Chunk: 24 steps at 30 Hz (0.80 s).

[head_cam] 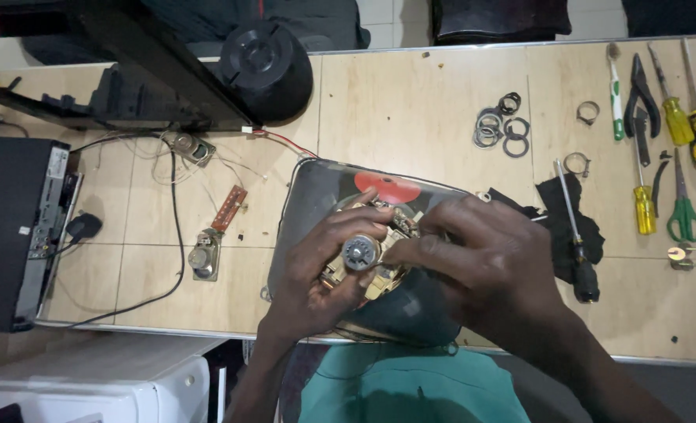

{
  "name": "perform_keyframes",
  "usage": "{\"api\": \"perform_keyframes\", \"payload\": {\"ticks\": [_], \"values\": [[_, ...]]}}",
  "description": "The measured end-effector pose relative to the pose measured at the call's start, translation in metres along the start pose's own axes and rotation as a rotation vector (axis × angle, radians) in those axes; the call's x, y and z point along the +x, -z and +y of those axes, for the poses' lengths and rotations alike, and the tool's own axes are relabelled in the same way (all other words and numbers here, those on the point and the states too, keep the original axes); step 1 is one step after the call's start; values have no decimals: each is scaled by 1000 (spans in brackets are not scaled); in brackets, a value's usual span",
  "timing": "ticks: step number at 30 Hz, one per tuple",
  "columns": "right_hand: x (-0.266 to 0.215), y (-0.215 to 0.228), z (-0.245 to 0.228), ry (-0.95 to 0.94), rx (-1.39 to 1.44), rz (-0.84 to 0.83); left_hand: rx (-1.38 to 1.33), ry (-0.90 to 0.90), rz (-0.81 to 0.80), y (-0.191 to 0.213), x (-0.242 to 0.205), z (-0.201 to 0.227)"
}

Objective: The person repairs a small electric motor on a workbench. They use a screwdriver to loosen parts of the motor assembly, pull the armature out of the housing, handle the separated rotor and stator, and rework components on the bench while picking up and repositioning small parts.

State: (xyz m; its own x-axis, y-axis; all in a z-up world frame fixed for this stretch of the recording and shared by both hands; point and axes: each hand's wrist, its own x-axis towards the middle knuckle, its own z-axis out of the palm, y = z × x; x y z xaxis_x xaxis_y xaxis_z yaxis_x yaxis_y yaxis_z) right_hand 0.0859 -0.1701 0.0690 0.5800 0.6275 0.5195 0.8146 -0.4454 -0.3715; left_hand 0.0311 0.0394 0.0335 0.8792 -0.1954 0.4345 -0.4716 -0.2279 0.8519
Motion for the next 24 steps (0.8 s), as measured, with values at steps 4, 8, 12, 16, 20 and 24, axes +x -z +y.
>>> {"api": "perform_keyframes", "payload": {"ticks": [4, 8, 12, 16, 20, 24], "values": [[-1, -5, 11, 25, 11, -104, 18, -12, -18, 2, -3, -7], [9, -4, 19, -82, 406, -145, -12, -14, -30, 2, -2, -4], [7, -5, 26, -85, 507, -168, -26, -22, -42, 2, -3, -7], [-5, -15, 20, 79, 86, 9, -33, 6, -22, 4, -4, -8], [-5, -9, 23, 75, 2, -112, -51, -5, -40, 3, -7, -9], [16, 1, 33, 96, 348, -253, -45, 6, -96, 7, -7, -4]]}}
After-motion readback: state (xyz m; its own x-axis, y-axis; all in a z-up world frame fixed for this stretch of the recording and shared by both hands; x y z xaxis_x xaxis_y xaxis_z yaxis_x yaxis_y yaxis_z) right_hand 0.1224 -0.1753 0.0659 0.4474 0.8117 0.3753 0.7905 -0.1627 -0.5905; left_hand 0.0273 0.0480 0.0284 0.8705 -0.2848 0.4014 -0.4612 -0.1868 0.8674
